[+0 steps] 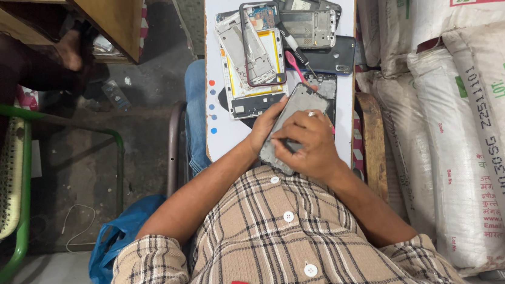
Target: The person wipes the interior surfaces of a disassembled smartphone frame using a small cloth or tissue. They rotate the frame to access different edges and corners, repeatedly rubbing the metal surfaces while a soccer match plays on a nearby phone.
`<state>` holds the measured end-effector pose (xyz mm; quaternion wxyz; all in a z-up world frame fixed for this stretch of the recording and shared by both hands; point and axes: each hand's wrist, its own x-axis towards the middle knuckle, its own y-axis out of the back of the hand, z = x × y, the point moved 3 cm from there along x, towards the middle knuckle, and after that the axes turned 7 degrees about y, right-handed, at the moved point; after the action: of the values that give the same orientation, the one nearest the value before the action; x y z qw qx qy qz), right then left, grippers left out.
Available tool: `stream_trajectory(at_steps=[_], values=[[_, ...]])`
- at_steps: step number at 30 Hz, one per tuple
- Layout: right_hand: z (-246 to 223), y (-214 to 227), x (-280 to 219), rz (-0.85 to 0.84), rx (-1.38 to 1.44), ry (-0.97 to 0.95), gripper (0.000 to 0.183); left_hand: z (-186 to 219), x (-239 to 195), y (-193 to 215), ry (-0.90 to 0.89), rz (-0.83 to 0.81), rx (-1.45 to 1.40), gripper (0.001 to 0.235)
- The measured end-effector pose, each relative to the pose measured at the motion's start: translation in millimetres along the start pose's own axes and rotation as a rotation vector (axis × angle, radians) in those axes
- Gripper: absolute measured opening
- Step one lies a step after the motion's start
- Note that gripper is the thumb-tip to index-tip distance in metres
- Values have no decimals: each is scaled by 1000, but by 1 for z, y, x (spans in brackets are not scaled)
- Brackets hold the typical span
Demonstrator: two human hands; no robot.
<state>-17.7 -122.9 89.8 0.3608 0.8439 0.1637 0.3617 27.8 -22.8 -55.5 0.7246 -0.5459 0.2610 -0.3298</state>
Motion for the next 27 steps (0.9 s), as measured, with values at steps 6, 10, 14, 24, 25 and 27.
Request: stream_trajectory(at_steps=[6,10,14,24,25,27], values=[[24,21,12,210,-201,-18,12,-4,0,1,95,65,66,56],[57,36,27,261,-92,-167,12,-2,1,-13,158,67,103,65],[57,32,29,272,-92,-151,11,0,0,-12,140,40,108,70],[29,29,17,228,-165,18,11,-3,-5,-3,80,132,188,65],[37,32,22,243,-182,-52,11,-4,-5,-7,82,116,204,67],[51,38,34,274,-214,-183,9,-2,-6,-15,81,84,241,70]])
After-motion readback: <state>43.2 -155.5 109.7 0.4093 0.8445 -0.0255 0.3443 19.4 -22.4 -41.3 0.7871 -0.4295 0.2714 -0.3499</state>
